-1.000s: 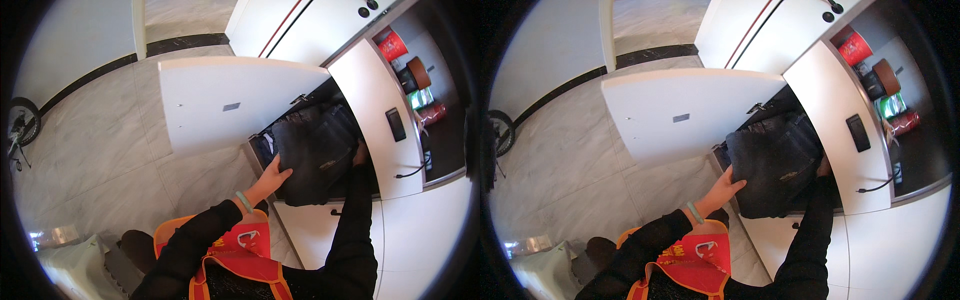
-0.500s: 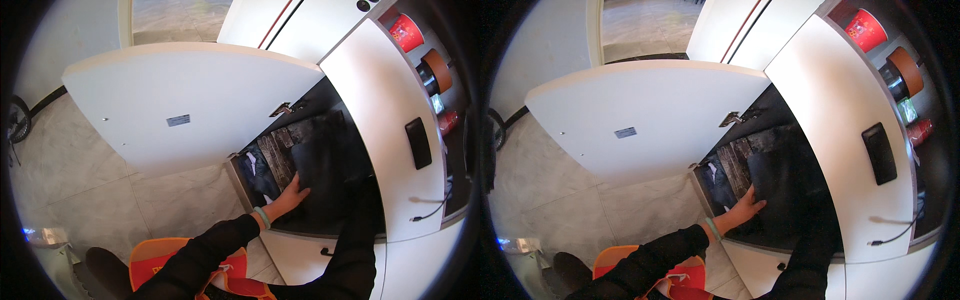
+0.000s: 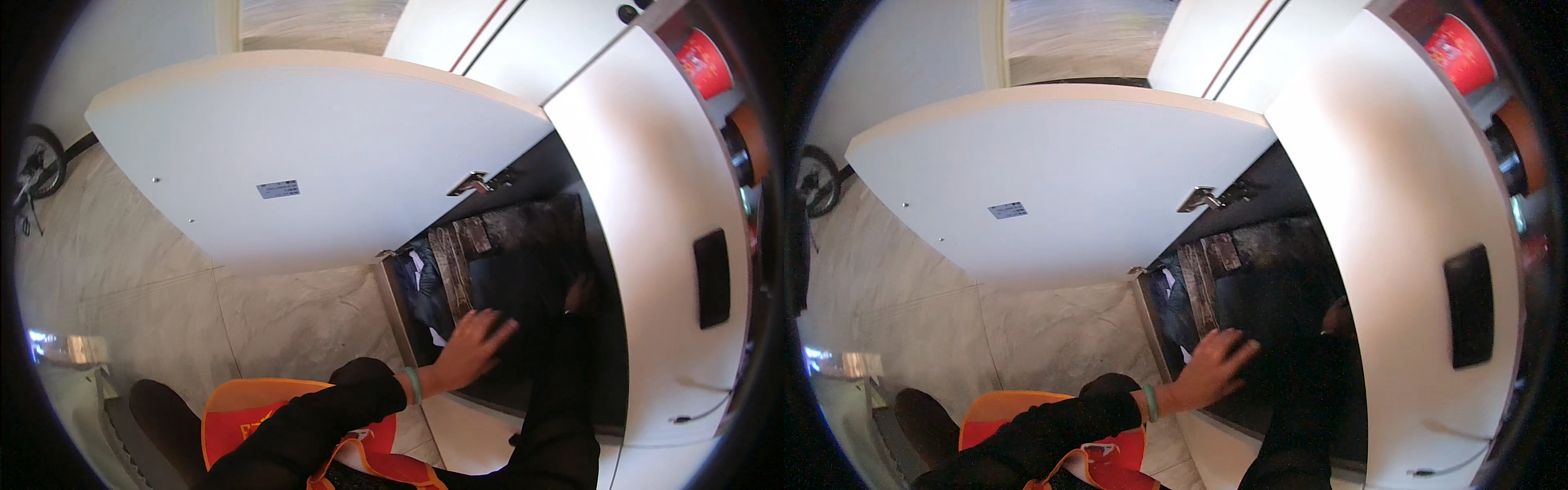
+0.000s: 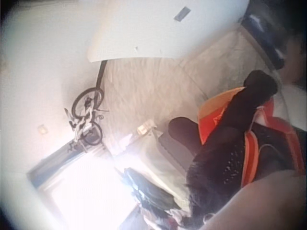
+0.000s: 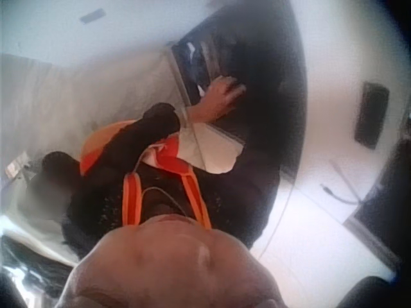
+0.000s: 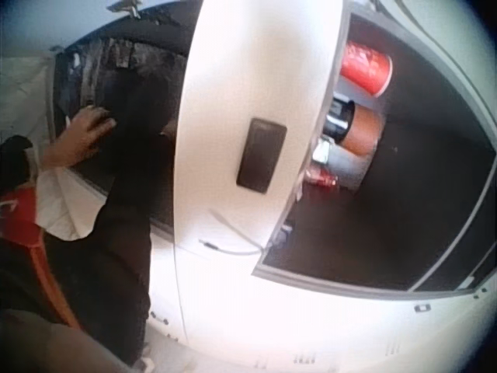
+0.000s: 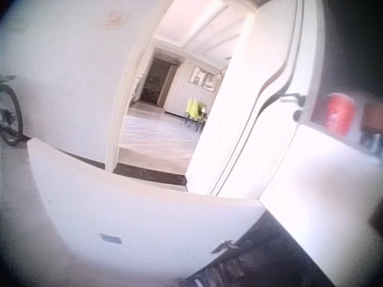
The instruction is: The person folds a camouflage jacket and a pair of denim jeans on a bed and then places them inside a white storage cabinet.
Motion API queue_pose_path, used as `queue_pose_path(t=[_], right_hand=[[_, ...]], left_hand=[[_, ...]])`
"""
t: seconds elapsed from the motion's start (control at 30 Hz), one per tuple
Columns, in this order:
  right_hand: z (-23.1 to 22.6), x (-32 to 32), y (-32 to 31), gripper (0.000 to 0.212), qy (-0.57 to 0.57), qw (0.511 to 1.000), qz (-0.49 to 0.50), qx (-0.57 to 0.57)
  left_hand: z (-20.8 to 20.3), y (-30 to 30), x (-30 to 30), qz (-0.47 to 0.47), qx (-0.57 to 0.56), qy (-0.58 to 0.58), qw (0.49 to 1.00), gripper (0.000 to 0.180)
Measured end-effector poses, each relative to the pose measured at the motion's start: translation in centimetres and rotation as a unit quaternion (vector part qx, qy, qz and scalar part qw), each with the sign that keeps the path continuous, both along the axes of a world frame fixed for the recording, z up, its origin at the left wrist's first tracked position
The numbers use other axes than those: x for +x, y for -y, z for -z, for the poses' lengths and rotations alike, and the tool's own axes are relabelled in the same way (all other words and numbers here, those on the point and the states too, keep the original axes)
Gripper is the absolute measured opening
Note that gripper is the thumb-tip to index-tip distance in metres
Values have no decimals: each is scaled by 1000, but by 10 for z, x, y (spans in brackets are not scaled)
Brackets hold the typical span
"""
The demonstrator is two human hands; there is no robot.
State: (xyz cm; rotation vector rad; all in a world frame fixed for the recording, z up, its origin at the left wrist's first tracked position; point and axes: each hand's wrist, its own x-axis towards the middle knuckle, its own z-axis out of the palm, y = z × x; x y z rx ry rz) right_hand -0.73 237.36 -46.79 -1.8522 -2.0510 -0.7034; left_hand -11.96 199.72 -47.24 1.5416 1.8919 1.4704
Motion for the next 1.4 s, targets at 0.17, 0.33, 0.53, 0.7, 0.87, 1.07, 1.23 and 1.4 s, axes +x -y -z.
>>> queue_pose_path(t=[0.17,0.33,0.53,0.7,0.87,1.07,1.23,1.4], right_hand=[[56,-3,-31,53,25,992,-119,-45],[117,21,-78,54,169,971,-158,66],[63,13,-64,54,65,987,-71,-131],[5,-38,-79,55,-89,966,-198,-141],[36,-172,33,64,-26,927,-302,-221],[55,-164,32,64,96,943,-241,-210],[27,-168,26,64,-1,903,-346,-252],[36,-196,109,57,38,888,-446,-102]], left_hand=[[21,-29,-23,42,-38,-166,985,78],[60,-47,-21,52,-109,-183,976,76],[54,-50,-24,86,-131,-191,969,76],[14,-48,-36,64,-101,-245,962,76],[21,-52,-81,-79,-118,-216,966,77],[48,-72,-89,-70,-214,-164,961,78],[25,-67,-89,-55,-207,-173,961,75],[26,-65,-81,-169,-59,-201,963,76]])
